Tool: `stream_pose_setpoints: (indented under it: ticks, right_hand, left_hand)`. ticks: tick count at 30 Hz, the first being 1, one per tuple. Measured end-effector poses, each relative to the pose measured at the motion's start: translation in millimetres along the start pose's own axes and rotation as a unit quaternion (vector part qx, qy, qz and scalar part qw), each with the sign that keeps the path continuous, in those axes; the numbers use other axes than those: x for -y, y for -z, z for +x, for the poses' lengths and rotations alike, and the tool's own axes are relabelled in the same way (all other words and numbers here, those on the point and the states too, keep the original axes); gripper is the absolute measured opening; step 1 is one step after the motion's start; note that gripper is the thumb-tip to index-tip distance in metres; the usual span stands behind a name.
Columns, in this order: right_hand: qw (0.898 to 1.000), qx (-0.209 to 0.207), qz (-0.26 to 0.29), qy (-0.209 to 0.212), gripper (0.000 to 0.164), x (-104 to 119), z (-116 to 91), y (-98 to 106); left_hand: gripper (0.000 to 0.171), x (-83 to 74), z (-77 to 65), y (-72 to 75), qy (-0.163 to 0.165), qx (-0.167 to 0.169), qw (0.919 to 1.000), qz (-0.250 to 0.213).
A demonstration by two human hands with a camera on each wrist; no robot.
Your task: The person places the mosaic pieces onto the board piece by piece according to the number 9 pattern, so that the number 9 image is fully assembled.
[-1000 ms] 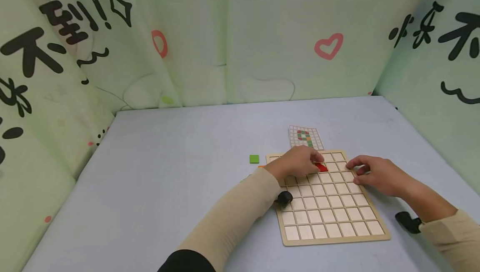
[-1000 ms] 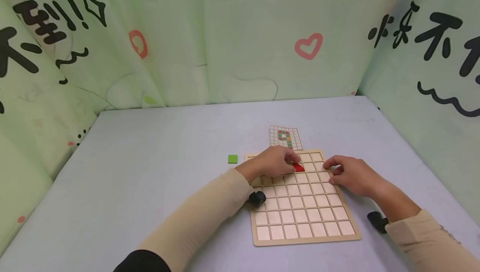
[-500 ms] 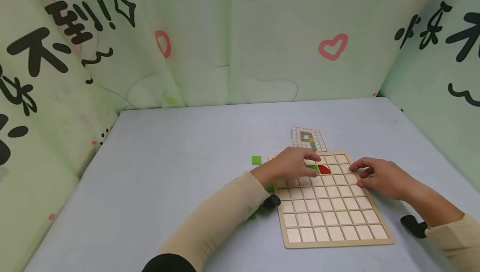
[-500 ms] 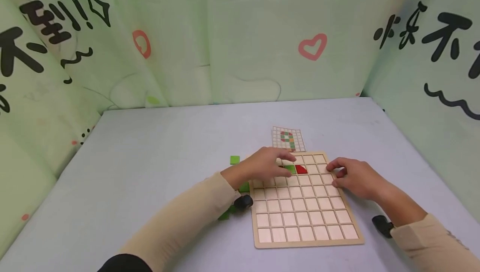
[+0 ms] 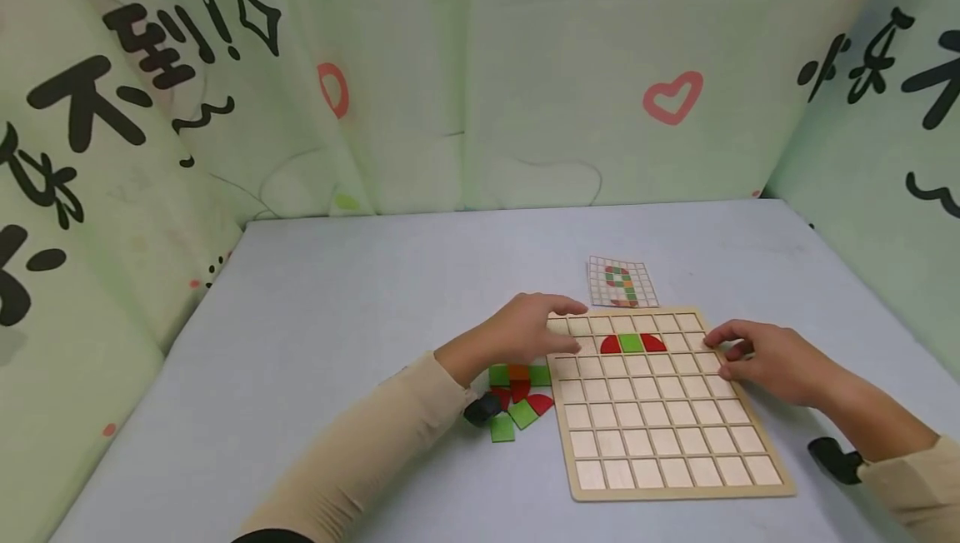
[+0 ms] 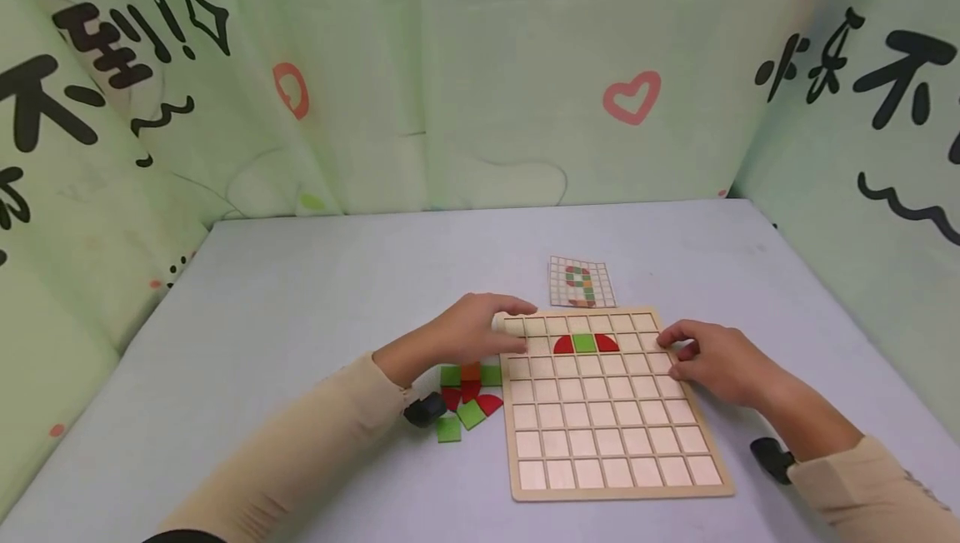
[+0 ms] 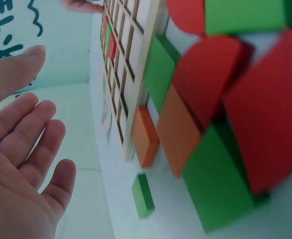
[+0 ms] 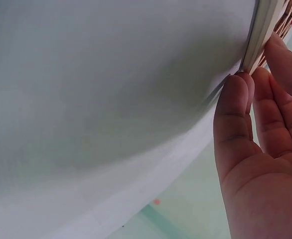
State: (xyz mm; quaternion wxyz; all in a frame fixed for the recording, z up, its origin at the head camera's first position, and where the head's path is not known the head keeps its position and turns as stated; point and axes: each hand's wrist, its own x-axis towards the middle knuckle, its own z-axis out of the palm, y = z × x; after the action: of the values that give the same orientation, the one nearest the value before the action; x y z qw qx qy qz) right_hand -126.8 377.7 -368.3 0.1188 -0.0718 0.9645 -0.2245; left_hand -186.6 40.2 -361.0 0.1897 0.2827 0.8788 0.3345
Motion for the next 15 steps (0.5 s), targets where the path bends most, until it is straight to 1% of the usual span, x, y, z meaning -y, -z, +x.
stream_pose_setpoints:
  ticks: [4, 15]
  right_hand:
    - [1.0, 0.002, 0.005, -0.005, 0.034, 0, -1, 0]
    - [1.0, -0.001, 0.004, -0.002, 0.035, 0, 0, -1]
  left_hand:
    - [0.052, 7.7, -7.8, 8.2, 0.015, -0.008, 0.9998, -0.002]
    - [0.047, 31.4, -25.1, 23.7, 0.005, -0.055, 0.9985, -0.006]
